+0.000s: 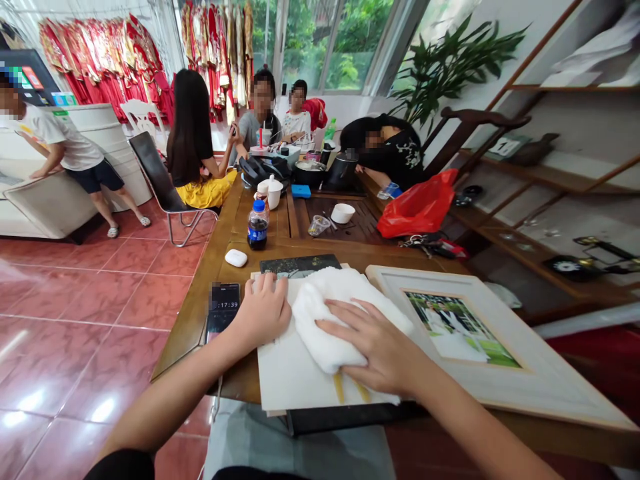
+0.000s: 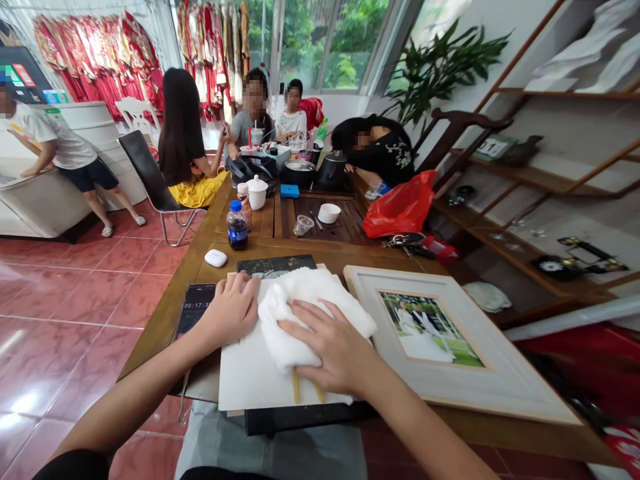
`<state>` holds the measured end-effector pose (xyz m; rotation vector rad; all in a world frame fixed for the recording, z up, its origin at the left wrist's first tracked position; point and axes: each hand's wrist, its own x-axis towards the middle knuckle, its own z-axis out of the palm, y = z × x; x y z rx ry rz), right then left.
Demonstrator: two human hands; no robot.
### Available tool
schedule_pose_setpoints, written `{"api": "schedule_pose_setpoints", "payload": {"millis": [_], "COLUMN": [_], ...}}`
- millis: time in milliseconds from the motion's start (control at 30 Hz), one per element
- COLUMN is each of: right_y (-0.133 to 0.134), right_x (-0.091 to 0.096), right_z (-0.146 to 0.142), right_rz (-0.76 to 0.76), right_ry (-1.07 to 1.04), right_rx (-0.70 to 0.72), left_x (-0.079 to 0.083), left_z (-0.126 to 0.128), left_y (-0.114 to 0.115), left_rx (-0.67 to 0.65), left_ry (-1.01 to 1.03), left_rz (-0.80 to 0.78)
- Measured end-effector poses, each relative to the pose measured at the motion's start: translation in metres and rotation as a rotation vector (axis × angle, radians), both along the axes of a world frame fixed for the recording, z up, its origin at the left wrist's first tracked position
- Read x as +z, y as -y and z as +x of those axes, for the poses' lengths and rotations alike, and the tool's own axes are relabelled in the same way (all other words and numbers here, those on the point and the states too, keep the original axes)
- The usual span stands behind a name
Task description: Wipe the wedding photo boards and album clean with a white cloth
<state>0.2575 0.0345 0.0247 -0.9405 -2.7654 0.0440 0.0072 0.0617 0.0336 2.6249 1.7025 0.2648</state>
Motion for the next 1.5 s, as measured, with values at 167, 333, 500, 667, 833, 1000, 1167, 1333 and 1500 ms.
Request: {"api": "schedule_pose_setpoints", "payload": {"millis": [167,333,500,667,833,1000,1167,1333,1500], "right_y": [-0.026,-0.012,0.025,0.051,0.057,0.060,0.066,0.072,0.078], "right_x": [0.007,0.004,-0.004,-0.005,0.005,0.015,0.015,0.012,0.009], "right_z": [-0.010,-0.008,0.005,0.005,-0.024,-0.054,-0.066,-0.054,-0.035], "right_rz": [-0.025,0.009,0.090,0.123,0.018,-0.100,-0.157,-0.078,0.085], "right_ry": [-0.022,-0.022,-0.017,-0.019,0.027,0.079,0.044,0.036,0.013], "right_rx": [-0.062,-0.064,0.022,0.073,0.105,0.146,0.163,0.101,0.030], "left_x": [-0.001,-0.001,-0.002,-0.002,0.000,-0.001,-0.007,-0.006,-0.003], "left_z": [-0.001,-0.001,0.000,0.000,-0.001,-0.003,-0.005,-0.005,-0.002], "left_y": [-0.001,0.000,0.001,0.001,0.000,-0.002,-0.006,-0.005,0.000], "left_rx": [-0.007,0.003,0.003,0.004,0.002,-0.011,-0.020,-0.036,-0.016], "left_ry": [0.015,0.017,0.005,0.008,0.009,-0.010,-0.012,0.011,0.046], "left_rz": [-0.001,0.005,0.012,0.008,0.002,-0.018,0.005,-0.003,0.022]}}
